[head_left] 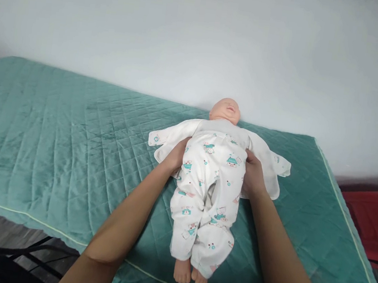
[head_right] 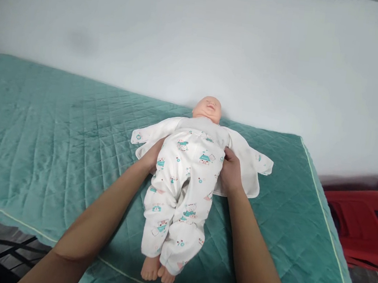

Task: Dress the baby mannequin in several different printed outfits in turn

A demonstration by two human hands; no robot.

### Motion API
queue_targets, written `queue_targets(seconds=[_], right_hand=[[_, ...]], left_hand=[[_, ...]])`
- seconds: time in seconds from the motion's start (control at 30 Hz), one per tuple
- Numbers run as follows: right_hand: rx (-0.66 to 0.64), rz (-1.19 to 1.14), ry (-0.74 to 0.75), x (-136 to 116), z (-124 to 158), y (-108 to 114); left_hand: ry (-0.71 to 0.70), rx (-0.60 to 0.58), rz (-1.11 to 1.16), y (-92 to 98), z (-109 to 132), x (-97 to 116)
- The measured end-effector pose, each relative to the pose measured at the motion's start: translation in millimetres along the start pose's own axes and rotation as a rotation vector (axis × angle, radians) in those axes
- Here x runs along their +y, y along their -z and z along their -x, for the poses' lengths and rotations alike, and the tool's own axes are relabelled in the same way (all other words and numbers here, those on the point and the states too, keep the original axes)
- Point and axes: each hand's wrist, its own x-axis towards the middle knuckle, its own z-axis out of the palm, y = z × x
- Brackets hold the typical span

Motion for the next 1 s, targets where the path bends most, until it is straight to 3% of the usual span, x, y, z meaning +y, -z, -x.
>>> queue_targets(seconds=[0.17,0.33,0.53,0.7,0.77,0.9,1.0], right_hand=[[0.109,0.000,-0.053,1.6,-3.5,0.8],[0.211,0.000,-0.131,3.0,-9.0,8.8],[0.201,0.156,0.084,1.7,-5.8,13.3],[0.288,0.361,0.318,-10.5,-3.2,10.8],[0.267,0.367,0.389,-19.8,-7.3,7.0],[-0.013,0.282,0.397,-28.8,-22.9,-2.4],[-0.150,0.326,0.407,-26.1,-30.8,-3.4]], left_hand=[[0.006,-0.082,-0.204,8.4,0.3,13.5],[0.092,-0.039,-0.203,15.0,1.1,10.9],[-0.103,0.195,-0.446,15.6,3.8,6.5],[-0.307,0.280,-0.575,6.4,-2.9,30.5],[-0.350,0.243,-0.577,0.8,-11.6,41.6],[-0.324,-0.038,-0.508,-5.8,-30.1,52.1],[-0.284,-0.154,-0.482,-4.1,-35.6,50.8]])
